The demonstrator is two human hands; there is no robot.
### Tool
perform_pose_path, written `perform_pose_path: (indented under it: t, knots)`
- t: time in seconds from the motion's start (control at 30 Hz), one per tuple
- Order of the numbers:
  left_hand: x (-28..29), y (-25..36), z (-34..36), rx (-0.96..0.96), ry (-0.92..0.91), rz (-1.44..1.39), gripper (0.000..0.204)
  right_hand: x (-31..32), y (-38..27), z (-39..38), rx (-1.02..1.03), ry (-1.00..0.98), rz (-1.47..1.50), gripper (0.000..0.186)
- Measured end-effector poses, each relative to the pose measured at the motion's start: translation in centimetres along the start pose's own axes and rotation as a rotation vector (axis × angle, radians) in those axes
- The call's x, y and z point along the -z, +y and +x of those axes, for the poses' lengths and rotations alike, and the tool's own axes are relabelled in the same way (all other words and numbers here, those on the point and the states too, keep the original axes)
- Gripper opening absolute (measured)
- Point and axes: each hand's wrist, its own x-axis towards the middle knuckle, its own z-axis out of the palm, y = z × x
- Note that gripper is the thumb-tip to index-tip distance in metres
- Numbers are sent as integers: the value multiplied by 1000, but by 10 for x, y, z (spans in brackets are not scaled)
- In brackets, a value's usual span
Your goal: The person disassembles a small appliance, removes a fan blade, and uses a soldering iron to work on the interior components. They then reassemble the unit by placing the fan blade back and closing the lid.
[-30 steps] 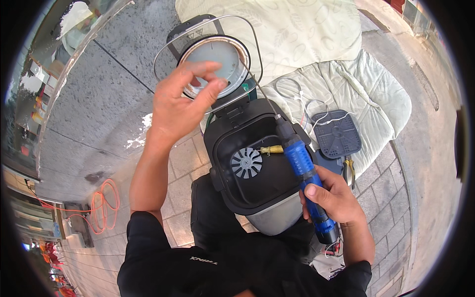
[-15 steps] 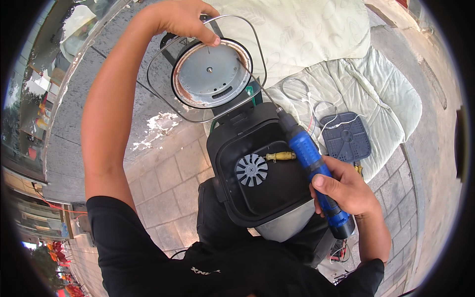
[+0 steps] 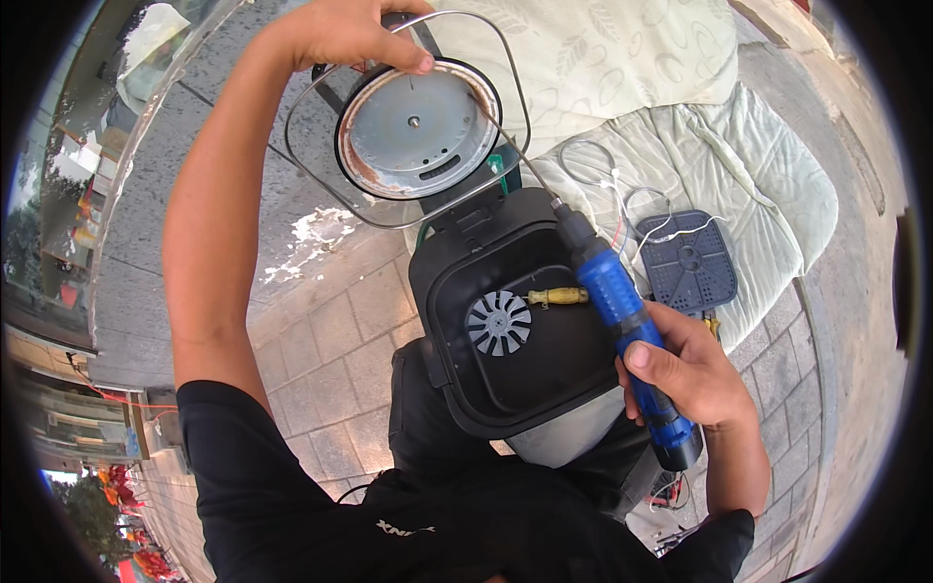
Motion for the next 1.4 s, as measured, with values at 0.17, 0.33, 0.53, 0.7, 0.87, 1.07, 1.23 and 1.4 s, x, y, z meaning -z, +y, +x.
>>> perform_pose_path:
  t: [0.17,0.33,0.53,0.7,0.87,1.07,1.23,1.4]
  knots:
    - [-8,-16,9,25,47,16,75,0,-1,2,-5,-8,-6,50]
    - [-10,-19,9,16,71,17,75,0,-1,2,10,-13,3,50]
    - [-10,-17,10,10,62,-31,73,-3,-5,0,8,22,-21,55]
    - [-11,-20,7,4,63,-64,73,1,-9,-4,-62,-77,355,62]
    - [-9,-15,6,-8,62,-31,75,-6,-15,-5,-114,-24,302,56]
    - [-10,-24,8,10,81,-24,78,-12,-15,-6,-81,68,187,70]
    - [-10,-21,6,12,76,-36,79,-16,-16,-10,-84,77,188,67]
    - [-4,-4,-1,50,23,-75,79,-16,-11,-11,-60,74,154,60]
